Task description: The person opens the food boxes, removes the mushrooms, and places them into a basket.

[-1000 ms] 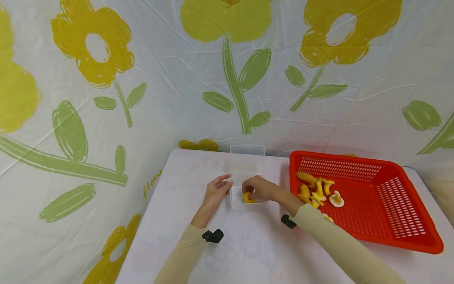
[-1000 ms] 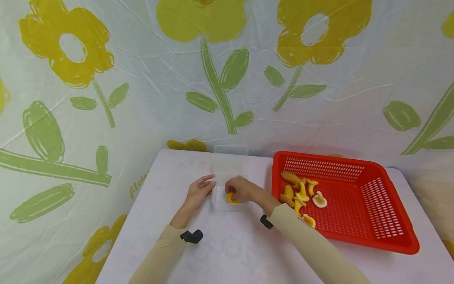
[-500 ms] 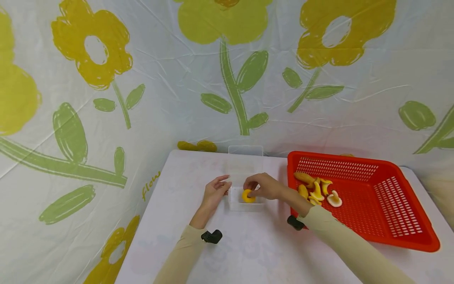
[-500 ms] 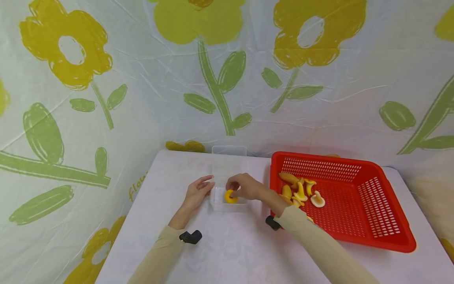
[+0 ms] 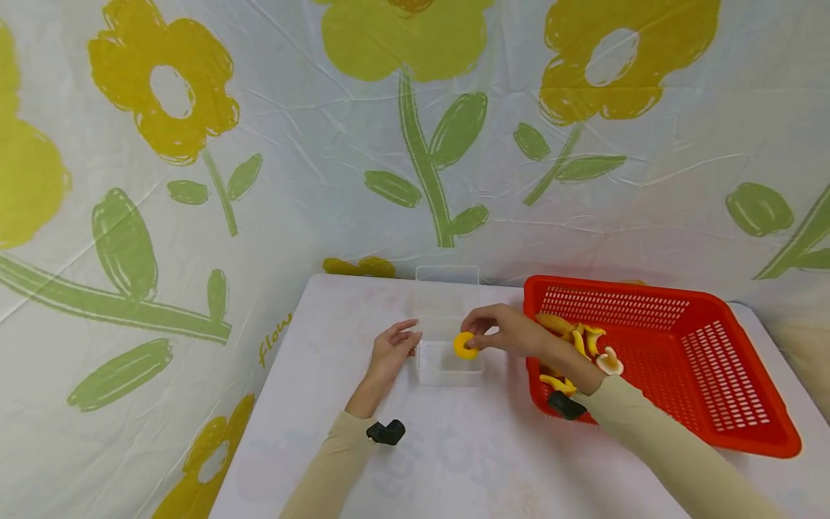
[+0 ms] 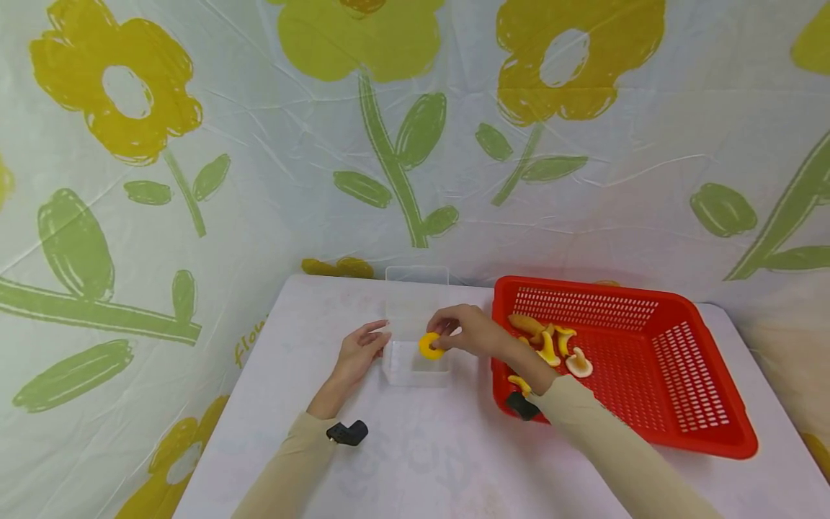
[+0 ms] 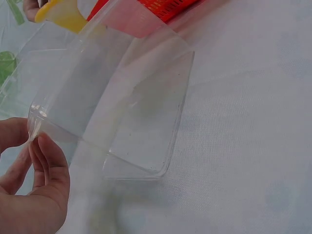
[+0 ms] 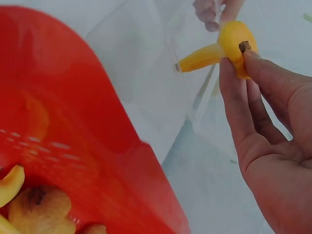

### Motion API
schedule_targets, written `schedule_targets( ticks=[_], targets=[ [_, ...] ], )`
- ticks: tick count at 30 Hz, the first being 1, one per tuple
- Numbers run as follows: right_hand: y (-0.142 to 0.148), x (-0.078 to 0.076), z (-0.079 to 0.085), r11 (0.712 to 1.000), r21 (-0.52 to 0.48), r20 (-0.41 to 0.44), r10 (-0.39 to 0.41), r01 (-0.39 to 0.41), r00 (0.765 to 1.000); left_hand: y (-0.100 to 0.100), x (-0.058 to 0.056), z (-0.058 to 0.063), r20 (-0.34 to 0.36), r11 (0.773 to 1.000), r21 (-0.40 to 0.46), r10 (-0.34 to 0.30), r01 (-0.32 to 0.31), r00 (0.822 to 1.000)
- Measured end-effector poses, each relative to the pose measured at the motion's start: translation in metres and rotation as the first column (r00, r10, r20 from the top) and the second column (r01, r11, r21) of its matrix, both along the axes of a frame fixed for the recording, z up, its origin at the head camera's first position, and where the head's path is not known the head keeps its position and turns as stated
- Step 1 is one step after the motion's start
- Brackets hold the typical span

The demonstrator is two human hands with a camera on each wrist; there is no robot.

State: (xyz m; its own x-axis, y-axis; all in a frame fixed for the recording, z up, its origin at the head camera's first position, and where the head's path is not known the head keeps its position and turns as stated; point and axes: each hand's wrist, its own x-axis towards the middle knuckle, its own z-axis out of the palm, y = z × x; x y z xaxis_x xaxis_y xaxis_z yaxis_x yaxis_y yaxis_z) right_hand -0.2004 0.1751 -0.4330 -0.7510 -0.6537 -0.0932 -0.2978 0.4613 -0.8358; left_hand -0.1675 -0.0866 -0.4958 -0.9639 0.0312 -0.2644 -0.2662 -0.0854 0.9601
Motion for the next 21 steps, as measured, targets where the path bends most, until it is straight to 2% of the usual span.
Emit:
schedule_targets(
  ticks=[10,21],
  targets=[
    [0.028,0.008,0.01,0.995,-0.048,0.015,-0.091,0.092,0.996,0.0,0.0,-0.003,0.0,1.0,-0.008,-0.004,0.004,1.0],
    [0.058,0.019,0.024,0.987,-0.021,0.005,-0.157,0.157,0.988,0.001,0.002,-0.002,-0.006,1.0,0.003,-0.008,0.009,1.0]
  ],
)
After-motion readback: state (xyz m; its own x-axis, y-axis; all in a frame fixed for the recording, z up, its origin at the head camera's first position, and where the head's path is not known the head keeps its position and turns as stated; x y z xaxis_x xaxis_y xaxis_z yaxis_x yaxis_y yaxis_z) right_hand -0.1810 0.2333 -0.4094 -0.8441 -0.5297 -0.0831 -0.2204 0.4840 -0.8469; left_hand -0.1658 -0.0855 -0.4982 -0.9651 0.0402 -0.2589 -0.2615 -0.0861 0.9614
